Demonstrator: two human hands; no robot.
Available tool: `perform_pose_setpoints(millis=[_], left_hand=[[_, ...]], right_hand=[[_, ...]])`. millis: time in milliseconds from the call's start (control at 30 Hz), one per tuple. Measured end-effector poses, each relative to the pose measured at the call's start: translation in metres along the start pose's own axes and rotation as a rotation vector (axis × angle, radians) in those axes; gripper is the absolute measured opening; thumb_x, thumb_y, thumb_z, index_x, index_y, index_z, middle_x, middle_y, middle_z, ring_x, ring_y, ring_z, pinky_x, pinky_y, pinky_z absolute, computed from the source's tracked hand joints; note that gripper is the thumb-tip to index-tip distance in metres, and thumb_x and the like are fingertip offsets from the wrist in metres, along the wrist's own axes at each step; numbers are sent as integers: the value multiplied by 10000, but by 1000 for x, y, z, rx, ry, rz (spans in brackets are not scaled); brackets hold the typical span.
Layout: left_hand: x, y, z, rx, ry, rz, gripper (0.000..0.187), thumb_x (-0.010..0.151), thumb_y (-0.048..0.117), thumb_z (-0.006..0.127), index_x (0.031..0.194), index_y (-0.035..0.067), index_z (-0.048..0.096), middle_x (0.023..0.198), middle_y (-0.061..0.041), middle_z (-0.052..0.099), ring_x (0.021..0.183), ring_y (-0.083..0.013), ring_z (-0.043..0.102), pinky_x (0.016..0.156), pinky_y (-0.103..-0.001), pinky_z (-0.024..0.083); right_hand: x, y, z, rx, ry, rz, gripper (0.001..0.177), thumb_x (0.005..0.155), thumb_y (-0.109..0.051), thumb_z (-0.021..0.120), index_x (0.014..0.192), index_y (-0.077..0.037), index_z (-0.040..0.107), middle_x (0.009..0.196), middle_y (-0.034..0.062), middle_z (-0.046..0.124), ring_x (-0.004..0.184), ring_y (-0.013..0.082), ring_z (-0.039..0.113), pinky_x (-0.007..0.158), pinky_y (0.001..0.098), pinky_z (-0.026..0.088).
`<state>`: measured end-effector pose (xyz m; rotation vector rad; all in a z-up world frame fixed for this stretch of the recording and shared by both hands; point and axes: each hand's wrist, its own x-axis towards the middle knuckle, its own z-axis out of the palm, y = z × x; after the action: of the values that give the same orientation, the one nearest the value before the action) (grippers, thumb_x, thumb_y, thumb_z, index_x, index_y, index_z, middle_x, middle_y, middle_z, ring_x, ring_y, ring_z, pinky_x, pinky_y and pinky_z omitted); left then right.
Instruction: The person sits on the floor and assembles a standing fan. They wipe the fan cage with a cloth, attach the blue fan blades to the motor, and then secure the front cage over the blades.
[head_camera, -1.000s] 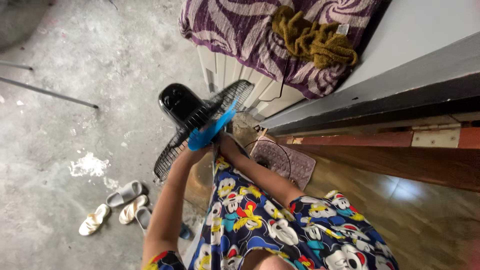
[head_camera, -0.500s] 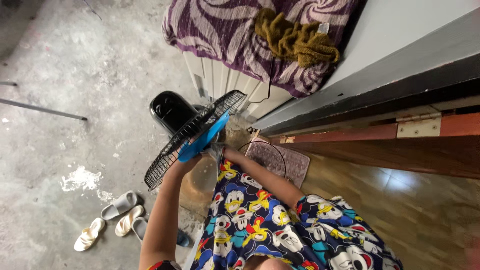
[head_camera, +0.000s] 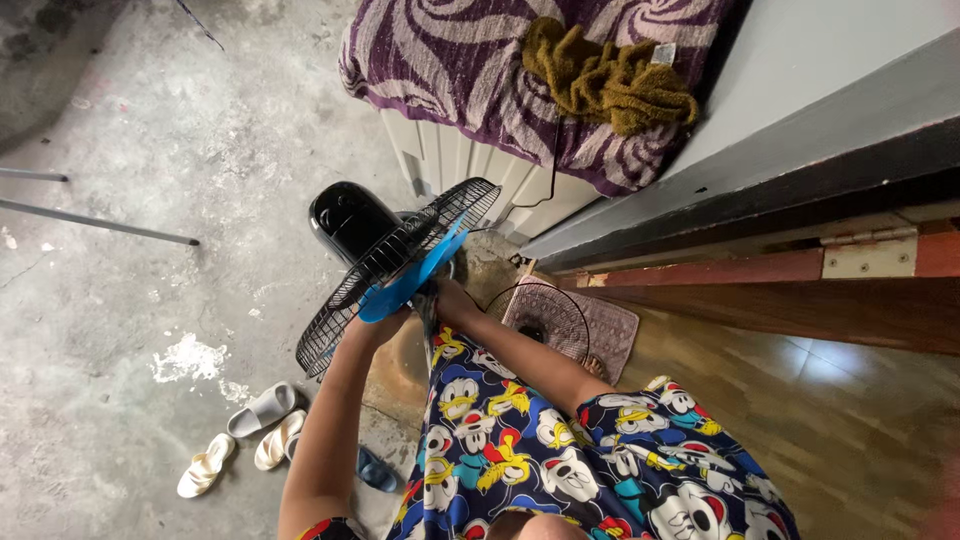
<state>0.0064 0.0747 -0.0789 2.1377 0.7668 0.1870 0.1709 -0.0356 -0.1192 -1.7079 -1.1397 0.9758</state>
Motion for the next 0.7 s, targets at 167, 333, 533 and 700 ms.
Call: perform_pose_setpoints(millis=[167, 333, 533, 700], left_hand=[[-2, 7, -10, 35, -5, -38, 732, 815, 123, 713, 1508, 187, 486, 1153, -172, 687, 1015, -347, 678, 893, -441, 537], [0, 17, -11, 56, 14, -37, 747, 814, 136, 718, 1519, 206, 481, 1118, -170, 698, 964, -347, 692, 857, -442, 548], [5, 18, -19, 127, 17, -98, 765, 812, 151, 723, 1532, 229, 475, 1076, -167, 712, 904, -348, 708, 815, -444, 561], [4, 17, -14, 25, 139, 153, 803, 763, 104, 738, 1512, 190, 463, 1165, -204, 690, 938, -378, 699, 804, -449, 552]], right_hand=[[5, -19, -4, -273, -52, -83, 321, 938, -321, 609, 1026, -39, 735, 937, 252, 715, 899, 442, 687, 790, 501, 533], [-7, 32, 0, 36, -119, 259, 420, 1035, -327, 476, 890, -27, 733, 785, 163, 734, 724, 279, 739, 722, 403, 578], [-58, 86, -68, -369, -1433, 100, 218, 866, -192, 745, 981, -15, 689, 895, 143, 743, 767, 207, 649, 673, 397, 549], [2, 57, -106, -277, -693, 331, 320, 927, -307, 691, 1055, -15, 679, 899, 141, 729, 723, 192, 670, 617, 364, 568]])
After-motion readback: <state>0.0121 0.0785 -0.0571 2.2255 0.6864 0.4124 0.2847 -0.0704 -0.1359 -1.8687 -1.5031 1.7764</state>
